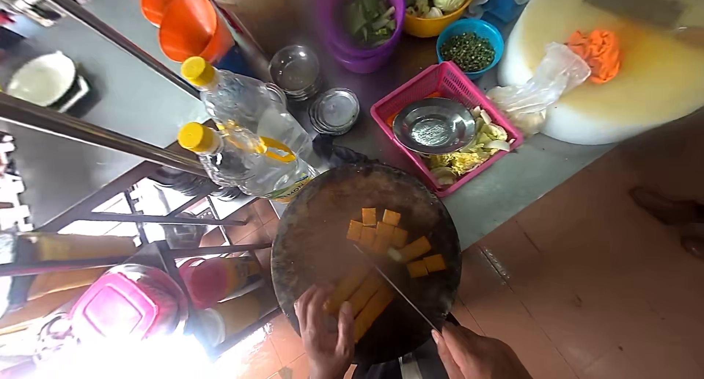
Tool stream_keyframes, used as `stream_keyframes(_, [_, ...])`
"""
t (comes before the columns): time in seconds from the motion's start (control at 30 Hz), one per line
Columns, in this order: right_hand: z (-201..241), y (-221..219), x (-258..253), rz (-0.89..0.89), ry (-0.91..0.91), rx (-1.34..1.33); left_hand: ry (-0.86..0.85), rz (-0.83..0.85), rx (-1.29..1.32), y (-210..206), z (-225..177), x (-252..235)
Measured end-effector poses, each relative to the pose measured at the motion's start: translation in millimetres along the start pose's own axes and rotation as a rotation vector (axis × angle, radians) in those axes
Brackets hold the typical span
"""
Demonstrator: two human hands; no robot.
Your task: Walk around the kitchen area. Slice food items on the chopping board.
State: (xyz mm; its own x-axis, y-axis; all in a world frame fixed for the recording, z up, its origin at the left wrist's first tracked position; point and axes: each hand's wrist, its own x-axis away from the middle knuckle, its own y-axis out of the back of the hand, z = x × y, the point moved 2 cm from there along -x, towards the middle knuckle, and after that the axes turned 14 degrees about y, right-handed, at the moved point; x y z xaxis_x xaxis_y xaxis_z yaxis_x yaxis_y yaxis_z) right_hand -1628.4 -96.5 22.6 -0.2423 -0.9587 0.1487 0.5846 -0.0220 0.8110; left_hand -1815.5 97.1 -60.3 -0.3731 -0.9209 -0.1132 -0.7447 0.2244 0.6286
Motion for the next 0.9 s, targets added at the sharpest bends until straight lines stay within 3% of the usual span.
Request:
stream_keyframes(0.13, [22,19,7,0.067,0.046,0.017,-0.163,0.014,-0.128,1,-8,-6])
stream_keyframes(0.37, [51,12,11,0.199,0.017,0.077,-0.128,0.101,-0.24,-3,-12,-15])
stream_keyframes(0.9, [55,-9,-5,0.253,-0.055,0.14,-0.165,0.136,-0.197,-13,-5,-18])
